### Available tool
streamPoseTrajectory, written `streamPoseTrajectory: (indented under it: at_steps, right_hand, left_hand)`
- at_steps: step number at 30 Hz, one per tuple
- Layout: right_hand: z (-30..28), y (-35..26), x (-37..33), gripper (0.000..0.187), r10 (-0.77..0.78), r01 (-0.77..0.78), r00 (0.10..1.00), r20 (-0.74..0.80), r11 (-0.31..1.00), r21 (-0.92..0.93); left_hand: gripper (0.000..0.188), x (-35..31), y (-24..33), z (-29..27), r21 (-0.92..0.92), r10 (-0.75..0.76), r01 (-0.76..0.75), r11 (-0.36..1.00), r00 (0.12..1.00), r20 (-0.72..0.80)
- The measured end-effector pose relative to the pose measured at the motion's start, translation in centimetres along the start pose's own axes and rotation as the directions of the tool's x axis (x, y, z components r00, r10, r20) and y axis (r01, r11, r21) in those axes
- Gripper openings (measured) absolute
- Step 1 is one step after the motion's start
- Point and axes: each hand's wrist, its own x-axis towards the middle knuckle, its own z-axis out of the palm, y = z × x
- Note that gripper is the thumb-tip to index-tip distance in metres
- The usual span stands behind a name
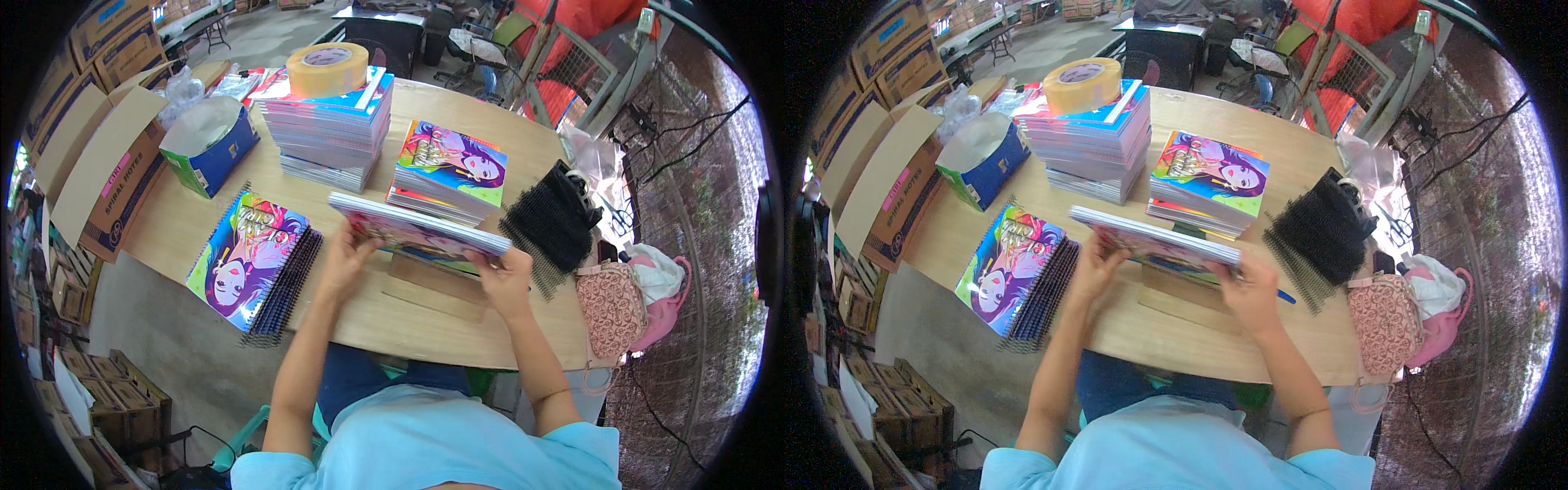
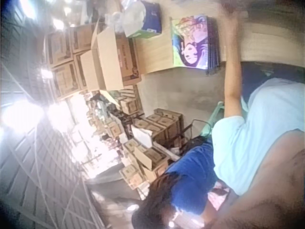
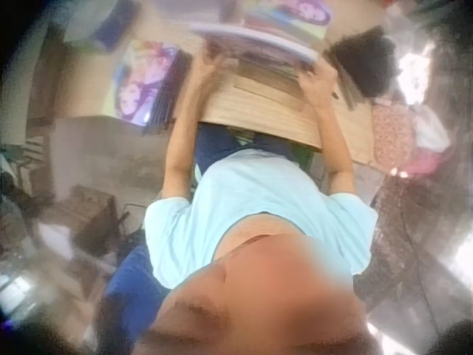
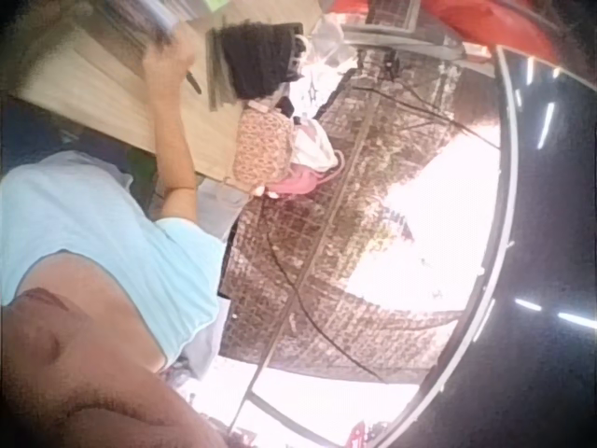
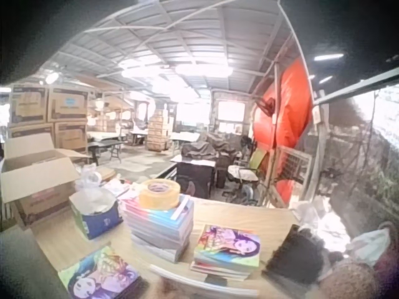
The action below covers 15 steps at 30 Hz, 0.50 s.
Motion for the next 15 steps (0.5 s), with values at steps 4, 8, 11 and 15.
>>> streamPoseTrajectory:
  at_steps: [4, 8, 11, 15]
  right_hand:
    - [-3.9, 4.9, -4.7, 0.024, 0.229, -0.218, 0.973, -0.034, 0.957, 0.191]
    - [-3.1, 14.2, -12.4, 0.035, 0.438, -0.414, 0.898, -0.027, 0.867, 0.276]
    - [-2.8, 11.0, -9.4, 0.040, 0.373, -0.385, 0.918, 0.132, 0.764, 0.517]
    - [-5.5, 12.6, -1.4, 0.037, 0.507, -0.491, 0.861, 0.031, 0.846, -0.208]
  left_hand:
    - [0.045, -0.9, -2.4, 3.2, 0.369, 0.319, -0.359, 0.857, 0.933, 0.167]
    - [0.059, -2.3, -1.5, 5.9, 0.186, 0.290, -0.300, 0.936, 0.954, 0.080]
    - [0.068, -3.8, -2.3, 4.1, 0.112, 0.222, -0.223, 0.968, 0.975, 0.017]
    - [0.075, -4.1, -1.0, 3.4, 0.035, 0.144, -0.144, 0.989, 0.990, 0.008]
